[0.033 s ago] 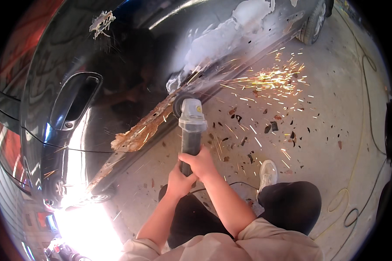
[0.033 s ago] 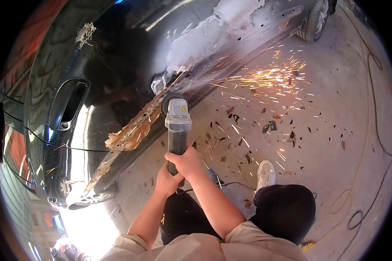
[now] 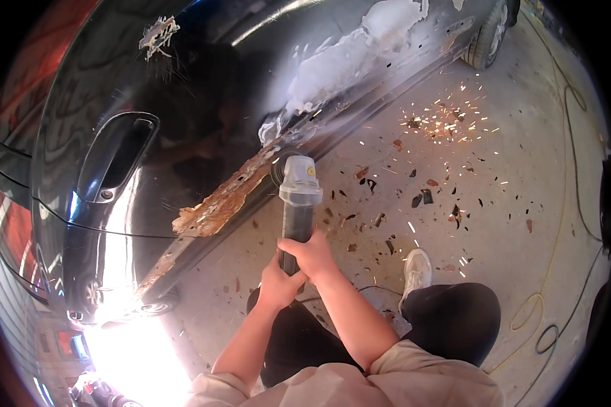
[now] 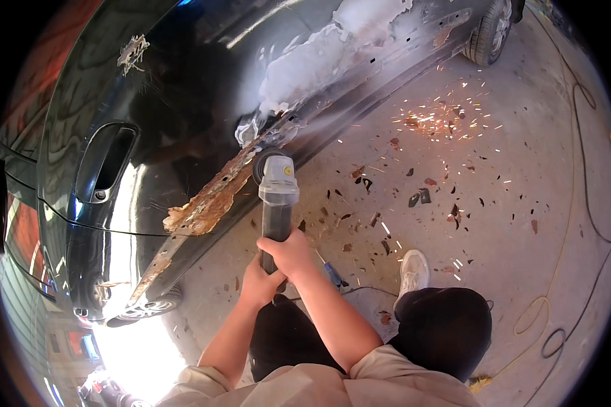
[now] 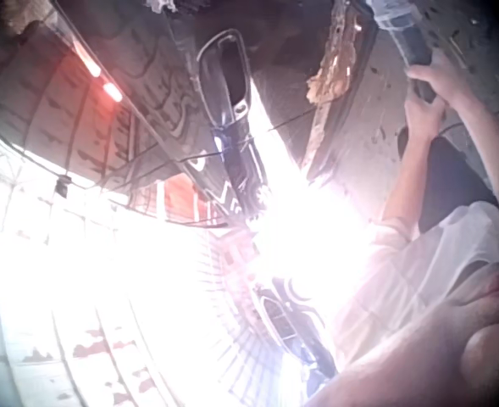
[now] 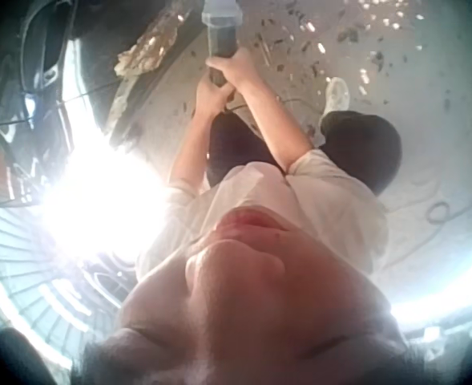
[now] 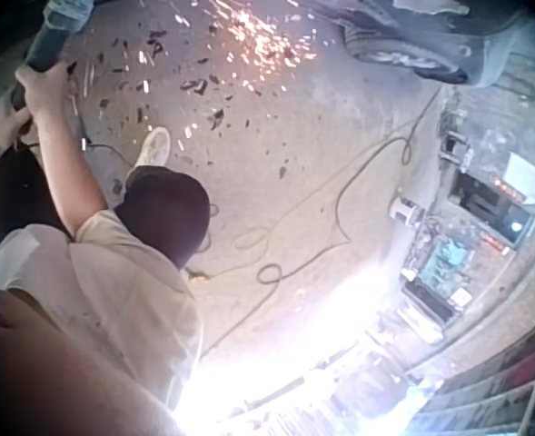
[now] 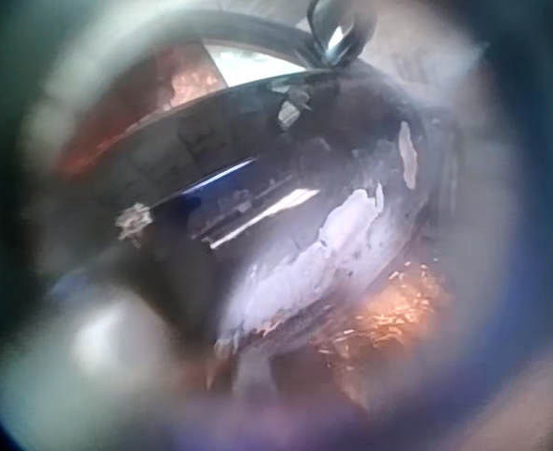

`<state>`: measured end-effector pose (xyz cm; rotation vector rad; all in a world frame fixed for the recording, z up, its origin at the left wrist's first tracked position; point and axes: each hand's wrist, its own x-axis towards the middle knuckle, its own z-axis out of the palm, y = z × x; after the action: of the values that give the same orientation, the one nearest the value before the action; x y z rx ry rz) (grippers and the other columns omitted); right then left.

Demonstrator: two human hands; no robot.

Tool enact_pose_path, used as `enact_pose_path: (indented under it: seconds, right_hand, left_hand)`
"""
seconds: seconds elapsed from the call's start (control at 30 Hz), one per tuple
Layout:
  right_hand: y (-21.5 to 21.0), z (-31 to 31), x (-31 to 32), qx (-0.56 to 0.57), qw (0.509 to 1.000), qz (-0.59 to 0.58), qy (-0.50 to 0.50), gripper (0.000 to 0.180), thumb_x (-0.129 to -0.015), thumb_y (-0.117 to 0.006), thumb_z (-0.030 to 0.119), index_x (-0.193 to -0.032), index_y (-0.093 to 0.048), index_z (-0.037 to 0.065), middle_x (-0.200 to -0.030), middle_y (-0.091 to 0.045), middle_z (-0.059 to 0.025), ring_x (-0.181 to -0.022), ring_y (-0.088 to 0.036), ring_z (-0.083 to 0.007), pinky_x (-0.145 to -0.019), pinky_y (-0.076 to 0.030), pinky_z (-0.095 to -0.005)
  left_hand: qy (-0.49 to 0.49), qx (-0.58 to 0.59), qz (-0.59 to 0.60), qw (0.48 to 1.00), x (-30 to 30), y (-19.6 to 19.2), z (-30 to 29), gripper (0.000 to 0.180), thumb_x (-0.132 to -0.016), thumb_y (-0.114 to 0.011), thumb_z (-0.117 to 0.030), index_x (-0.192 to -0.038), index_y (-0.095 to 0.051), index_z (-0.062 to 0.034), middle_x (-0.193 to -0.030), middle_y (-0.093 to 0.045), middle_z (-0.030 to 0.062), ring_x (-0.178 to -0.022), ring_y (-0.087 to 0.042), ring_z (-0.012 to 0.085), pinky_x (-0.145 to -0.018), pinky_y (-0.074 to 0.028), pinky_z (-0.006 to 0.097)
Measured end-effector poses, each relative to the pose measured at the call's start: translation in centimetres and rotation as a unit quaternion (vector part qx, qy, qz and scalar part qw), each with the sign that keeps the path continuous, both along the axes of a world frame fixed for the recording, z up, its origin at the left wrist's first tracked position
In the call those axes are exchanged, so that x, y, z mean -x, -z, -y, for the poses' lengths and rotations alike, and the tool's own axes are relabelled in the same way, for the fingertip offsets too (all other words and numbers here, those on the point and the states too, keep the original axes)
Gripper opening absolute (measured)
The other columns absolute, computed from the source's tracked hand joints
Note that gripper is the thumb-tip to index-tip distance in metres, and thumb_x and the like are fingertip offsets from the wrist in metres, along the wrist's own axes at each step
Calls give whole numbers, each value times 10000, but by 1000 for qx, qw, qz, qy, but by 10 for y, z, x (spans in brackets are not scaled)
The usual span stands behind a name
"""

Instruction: The person uses an angle grinder to remove rust and paint from the side of a black car door. Sparks fly as the tool grinds away the corroded surface, revealing bare metal underneath.

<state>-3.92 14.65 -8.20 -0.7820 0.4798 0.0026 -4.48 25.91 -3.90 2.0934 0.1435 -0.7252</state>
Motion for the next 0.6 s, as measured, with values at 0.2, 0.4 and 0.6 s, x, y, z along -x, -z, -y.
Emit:
enact_pose_path:
  seconds: [0.2,0.4,0.6]
  right_hand:
    - [6,1,-3,-33,999,2,-13,270,-755,-765,85,-965,-627,-15,-854,-647,-72,-744,-638,-176,-680,-521,-358]
    - [15,3,-2,-32,999,16,-4,281,-755,-767,94,-970,-621,-14,-845,-641,-77,-727,-635,-184,-665,-517,-362]
    - [9,4,1,-51,999,-6,-17,334,-758,-763,95,-1038,-609,-2,-880,-645,-73,-782,-640,-179,-711,-518,-353]
  left_hand:
    - [36,-12,85,996,2,-6,8,497,-778,-795,-245,-1123,-558,23,-770,-666,62,-599,-632,122,-534,-498,295]
    - [32,-55,50,997,4,-5,12,538,-778,-800,-282,-1134,-558,41,-764,-676,82,-612,-660,138,-550,-517,298]
    - [8,-33,32,999,3,2,7,476,-775,-792,-244,-1113,-592,25,-797,-680,58,-622,-628,115,-550,-493,290]
